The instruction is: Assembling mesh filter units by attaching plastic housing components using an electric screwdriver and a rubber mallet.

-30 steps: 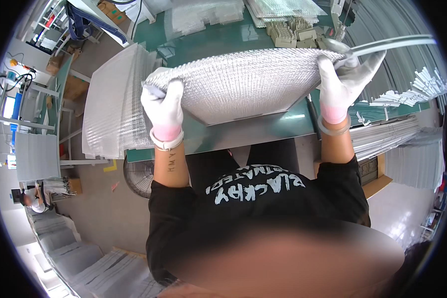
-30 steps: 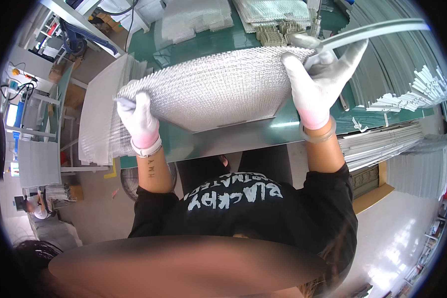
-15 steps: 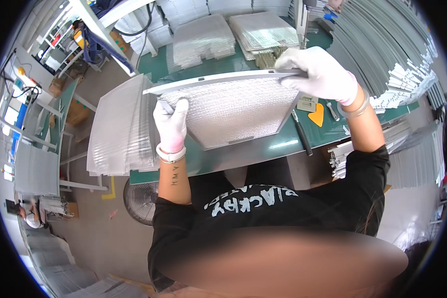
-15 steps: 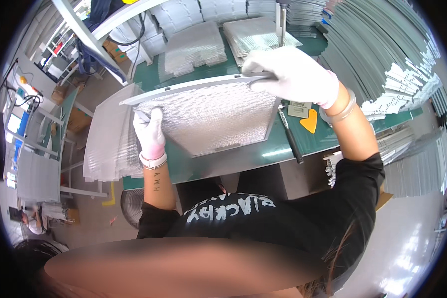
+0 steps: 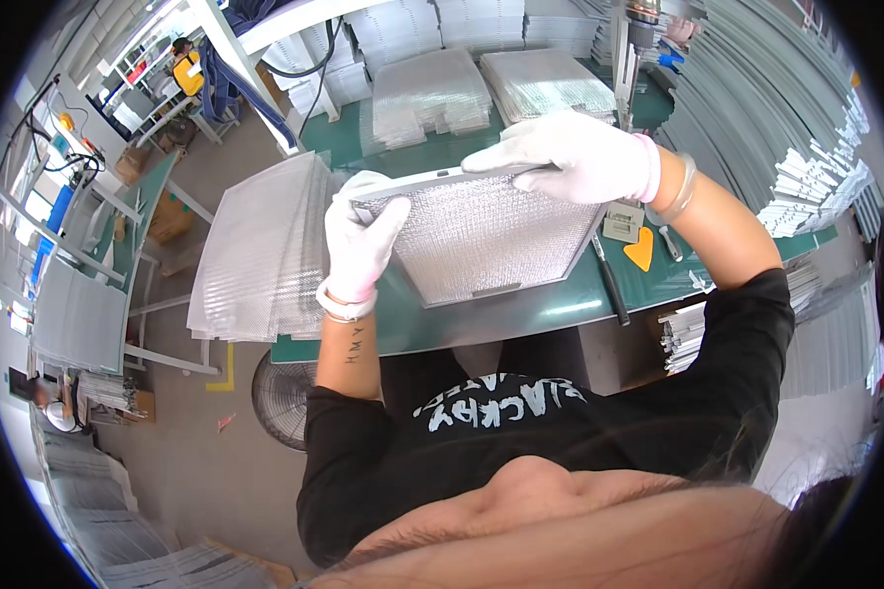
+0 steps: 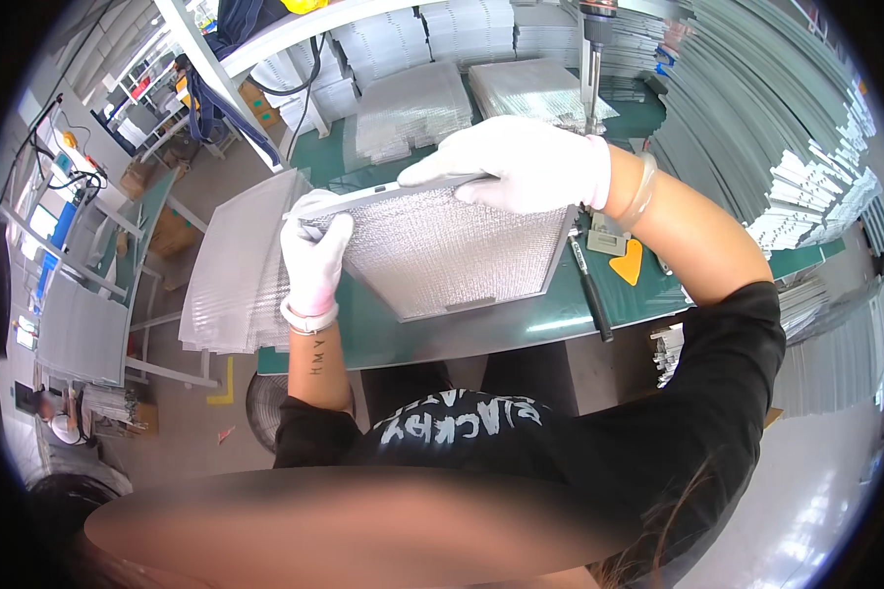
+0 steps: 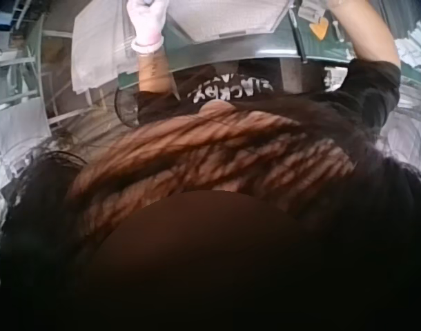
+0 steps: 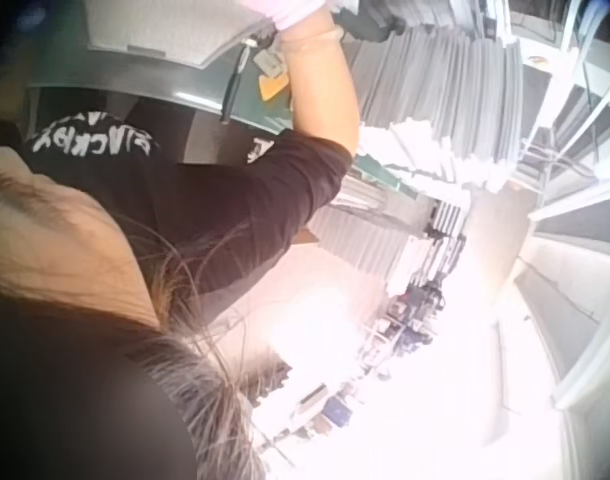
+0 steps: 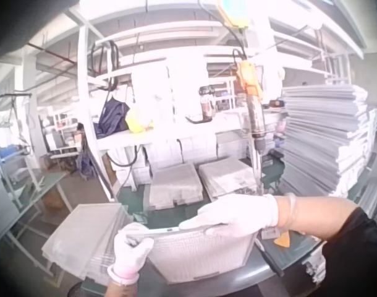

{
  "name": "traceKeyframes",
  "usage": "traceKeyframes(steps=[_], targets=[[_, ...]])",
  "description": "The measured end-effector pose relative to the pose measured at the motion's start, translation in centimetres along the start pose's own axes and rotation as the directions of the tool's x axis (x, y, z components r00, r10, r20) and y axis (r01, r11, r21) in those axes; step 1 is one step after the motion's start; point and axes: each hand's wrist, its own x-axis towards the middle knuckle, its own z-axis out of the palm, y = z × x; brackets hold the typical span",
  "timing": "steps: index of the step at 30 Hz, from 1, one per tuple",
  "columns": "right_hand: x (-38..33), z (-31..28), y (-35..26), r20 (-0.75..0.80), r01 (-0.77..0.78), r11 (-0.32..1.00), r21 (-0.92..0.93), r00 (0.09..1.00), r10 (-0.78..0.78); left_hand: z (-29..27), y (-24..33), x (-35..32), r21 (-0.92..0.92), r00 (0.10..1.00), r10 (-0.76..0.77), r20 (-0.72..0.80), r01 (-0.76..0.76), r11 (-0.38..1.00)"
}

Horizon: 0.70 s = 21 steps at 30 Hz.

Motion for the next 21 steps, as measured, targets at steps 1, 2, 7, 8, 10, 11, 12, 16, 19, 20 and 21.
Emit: traceKeyframes(steps=[1,2,7,8,10,11,12,16,19,20,21], targets=[[0.2,-0.1,-0.2,0.038,-0.028,0.999,0.014,0.999,0.028,0.6,-0.2,-0.2,-0.029,0.994,0.005,-0.107,-0.008,1.0],[0.3,-0.1,-0.3,0.037,-0.021,1.0,0.012,0.999,0.021,1.5,-0.4,-0.3,-0.025,0.994,0.01,-0.111,-0.013,1.0],[0.0,0.4,0.1,0.026,-0.106,0.994,0.014,0.994,0.105,3.2,-1.7,-0.1,0.004,0.849,0.267,-0.457,-0.298,0.955],[0.0,0.3,0.1,0.028,-0.098,0.995,0.014,0.995,0.097,3.2,-1.7,-0.1,0.008,0.848,0.283,-0.448,-0.313,0.95],[0.0,0.2,0.2,0.022,-0.072,0.994,0.085,0.997,0.07,3.0,-2.4,-0.1,0.081,0.831,0.298,-0.47,-0.296,0.952],[0.1,0.3,0.1,0.025,-0.067,0.994,0.089,0.998,0.065,3.2,-2.6,0.1,0.17,0.788,0.353,-0.505,-0.31,0.935],[0.2,0.4,0.1,0.019,-0.079,0.994,0.07,0.997,0.078,3.4,-2.8,0.3,0.258,0.742,0.408,-0.532,-0.318,0.913],[0.1,0.5,0.4,0.028,-0.097,0.994,0.041,0.995,0.096,3.5,-3.2,0.1,0.455,0.76,0.422,-0.493,-0.188,0.87],[0.2,0.4,0.1,0.042,-0.107,0.994,0.034,0.994,0.106,3.1,-4.0,0.4,0.482,0.731,0.492,-0.473,-0.253,0.839],[0.3,0.3,-0.2,0.042,-0.103,0.994,0.036,0.994,0.102,2.9,-3.9,0.5,0.496,0.714,0.527,-0.461,-0.285,0.82],[0.5,0.2,-0.7,0.06,-0.12,0.992,0.022,0.991,0.119,2.8,-3.6,0.4,0.499,0.713,0.528,-0.462,-0.283,0.819]])
